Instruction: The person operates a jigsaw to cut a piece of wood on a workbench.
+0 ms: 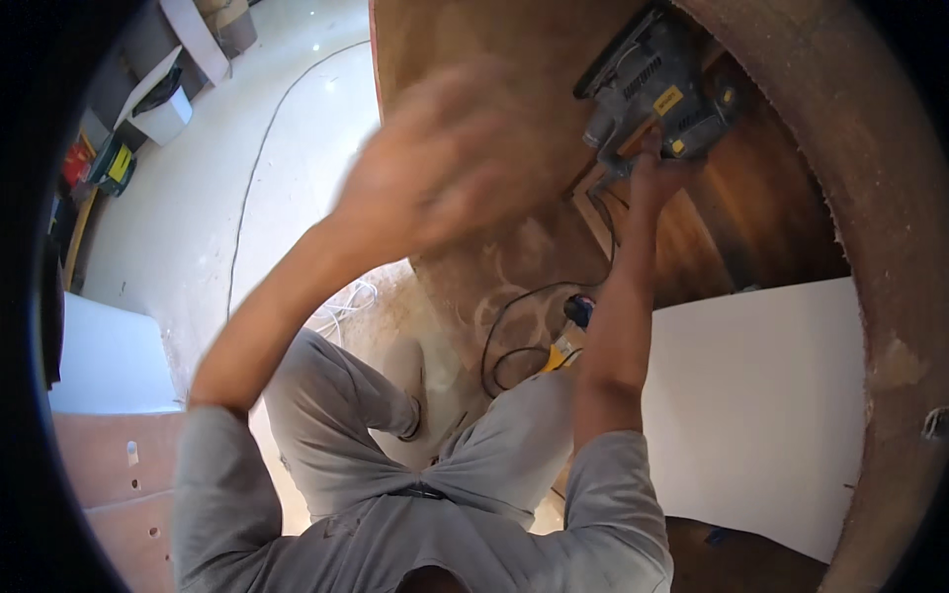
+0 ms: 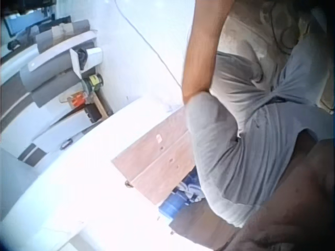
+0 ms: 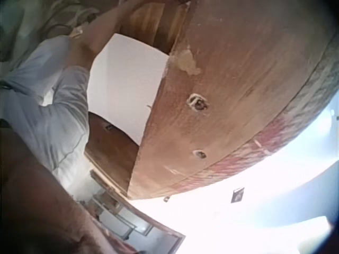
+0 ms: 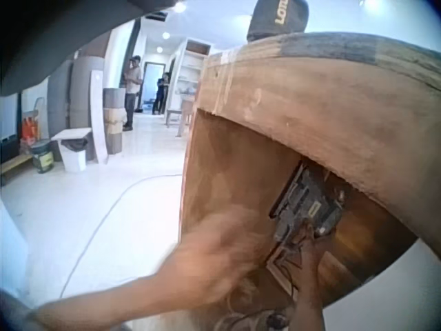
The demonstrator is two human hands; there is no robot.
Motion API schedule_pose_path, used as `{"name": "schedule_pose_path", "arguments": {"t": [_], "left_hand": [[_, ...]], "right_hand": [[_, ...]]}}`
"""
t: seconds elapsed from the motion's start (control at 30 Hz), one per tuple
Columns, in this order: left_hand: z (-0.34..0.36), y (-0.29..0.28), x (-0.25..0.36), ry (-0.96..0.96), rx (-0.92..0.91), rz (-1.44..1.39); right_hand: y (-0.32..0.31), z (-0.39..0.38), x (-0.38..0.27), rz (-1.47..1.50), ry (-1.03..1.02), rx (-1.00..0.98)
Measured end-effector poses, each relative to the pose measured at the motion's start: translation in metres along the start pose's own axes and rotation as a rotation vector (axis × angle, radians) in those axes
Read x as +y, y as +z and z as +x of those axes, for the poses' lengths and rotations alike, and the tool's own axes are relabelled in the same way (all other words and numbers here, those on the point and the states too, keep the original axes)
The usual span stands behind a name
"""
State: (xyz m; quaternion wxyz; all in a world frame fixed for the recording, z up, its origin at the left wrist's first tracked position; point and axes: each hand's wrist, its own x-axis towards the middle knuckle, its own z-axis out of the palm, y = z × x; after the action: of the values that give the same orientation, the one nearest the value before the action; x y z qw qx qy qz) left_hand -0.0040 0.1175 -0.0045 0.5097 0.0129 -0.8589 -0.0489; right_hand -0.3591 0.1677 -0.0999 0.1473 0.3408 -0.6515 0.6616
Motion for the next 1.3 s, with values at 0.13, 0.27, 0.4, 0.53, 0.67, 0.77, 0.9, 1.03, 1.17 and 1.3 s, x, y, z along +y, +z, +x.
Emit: {"name": "schedule_pose_path", "arguments": {"t": [0.13,0.27,0.4,0.53,0.67,0.77,0.9,1.03,1.17,1.3], "left_hand": [[-0.047,-0.037,-0.021,-0.410,0.316,0.206],[-0.074,-0.008,-0.036,-0.650,0.186,0.178],[-0.067,0.001,-0.049,-0.728,0.125,-0.093],[-0.071,0.003,-0.058,-0.786,0.129,-0.209],[-0.066,0.007,-0.055,-0.818,0.122,-0.225],[-0.067,0.006,-0.056,-0.779,0.149,-0.183],[-0.066,0.014,-0.058,-0.727,0.187,-0.101],[-0.066,0.009,-0.056,-0.808,0.185,-0.089],[-0.069,0.012,-0.058,-0.810,0.211,-0.062],[-0.065,0.015,-0.056,-0.824,0.199,-0.099]], "right_hand": [[0.017,0.005,0.017,-0.157,-0.158,0.127],[-0.008,0.042,0.054,-0.071,-0.140,0.071],[-0.019,0.080,0.043,0.003,-0.121,-0.006],[-0.004,0.089,0.003,0.141,-0.060,-0.003],[-0.017,0.113,0.001,-0.005,-0.316,-0.042],[-0.020,0.111,0.021,-0.002,-0.274,-0.054],[-0.027,0.110,0.044,0.082,-0.182,-0.011],[-0.009,0.100,0.001,0.144,-0.162,0.004],[-0.012,0.113,-0.026,0.062,-0.189,-0.092],[-0.041,0.168,-0.010,-0.025,-0.226,-0.124]]}}
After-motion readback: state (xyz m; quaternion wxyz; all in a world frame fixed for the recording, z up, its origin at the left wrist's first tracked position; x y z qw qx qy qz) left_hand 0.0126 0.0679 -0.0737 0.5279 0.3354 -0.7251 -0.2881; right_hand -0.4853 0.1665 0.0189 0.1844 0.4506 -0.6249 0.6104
